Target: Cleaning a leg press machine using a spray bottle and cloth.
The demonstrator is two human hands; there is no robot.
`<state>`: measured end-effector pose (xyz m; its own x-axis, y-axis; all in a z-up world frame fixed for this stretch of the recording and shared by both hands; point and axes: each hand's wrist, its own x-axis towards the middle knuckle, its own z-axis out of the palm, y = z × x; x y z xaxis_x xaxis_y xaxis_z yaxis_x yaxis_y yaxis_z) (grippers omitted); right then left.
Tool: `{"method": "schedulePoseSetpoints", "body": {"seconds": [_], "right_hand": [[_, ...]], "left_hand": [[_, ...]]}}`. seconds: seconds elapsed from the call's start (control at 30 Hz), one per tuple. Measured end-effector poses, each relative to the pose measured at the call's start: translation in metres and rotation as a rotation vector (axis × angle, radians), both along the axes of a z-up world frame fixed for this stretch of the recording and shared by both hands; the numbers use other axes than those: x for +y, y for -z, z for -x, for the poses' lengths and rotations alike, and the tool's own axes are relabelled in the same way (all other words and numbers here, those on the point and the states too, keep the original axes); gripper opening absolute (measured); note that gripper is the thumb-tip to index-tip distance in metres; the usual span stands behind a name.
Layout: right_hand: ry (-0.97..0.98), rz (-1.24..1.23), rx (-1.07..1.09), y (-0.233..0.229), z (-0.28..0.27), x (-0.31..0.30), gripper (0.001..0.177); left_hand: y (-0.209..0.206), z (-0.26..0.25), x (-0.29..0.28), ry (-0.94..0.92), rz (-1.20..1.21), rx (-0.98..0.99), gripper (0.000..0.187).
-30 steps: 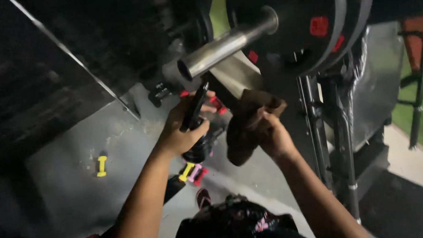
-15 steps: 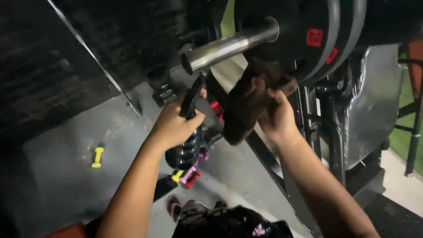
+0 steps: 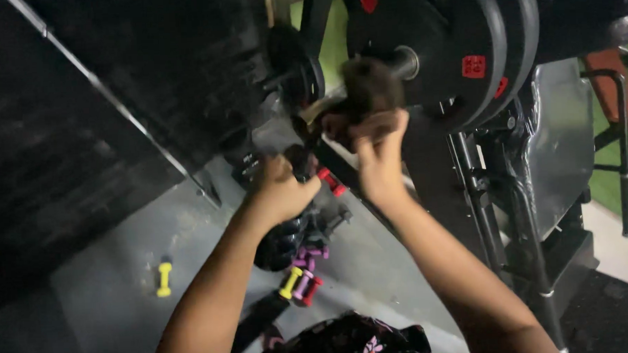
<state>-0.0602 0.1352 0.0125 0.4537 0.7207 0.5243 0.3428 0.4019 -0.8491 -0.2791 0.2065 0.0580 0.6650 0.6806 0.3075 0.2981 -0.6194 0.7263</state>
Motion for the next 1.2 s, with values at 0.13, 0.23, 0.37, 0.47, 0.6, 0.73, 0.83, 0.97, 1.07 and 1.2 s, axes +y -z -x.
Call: {"method": "schedulePoseSetpoints", "body": {"seconds": [0.13,0.23,0.37,0.47,0.6,0.73,0.83,0.97,1.07,1.2], "right_hand": [[0.146,-0.09,-0.496,-0.045,0.058,0.018,0.065],[0.29,0.068,-0.563,-0.044,0.03,0.039,0.058],[0.349,0.082,-0.325,-0.052,-0.011,0.037,0.017],[0.399,0.035,0.019,-0.093,0.014,0.02,0.019],[0.417,-0.134,-0.154,-0.091,0.04,0.007,0.018],[0.361,0.067,-0.68,-0.052,0.057,0.02,0.016],[0.201,0.059,-0.722,-0.042,0.04,0.036,0.022],[0.358,0.196,-0.426,-0.055,0.031,0.04,0.033],[0.232,0.187,-0.651,-0.054,0.048,0.036,0.01],[0.14,0.259,-0.727,-0.081,0.079,0.039,0.024]], "left_hand": [[-0.04,0.019,0.01,0.071,0.178,0.15,0.029],[-0.031,0.032,0.03,0.143,0.235,0.081,0.032],[-0.021,0.038,0.056,0.289,0.143,-0.07,0.033],[-0.021,0.046,0.067,0.308,0.116,-0.053,0.028],[-0.013,0.053,0.077,0.375,0.147,-0.013,0.025],[-0.01,0.053,0.081,0.495,0.1,-0.144,0.033],[-0.007,0.048,0.084,0.452,0.164,-0.071,0.024],[-0.009,0.055,0.088,0.432,0.129,-0.038,0.02],[-0.007,0.052,0.096,0.486,0.068,-0.07,0.029],[0.001,0.054,0.098,0.563,0.033,-0.134,0.035]]}}
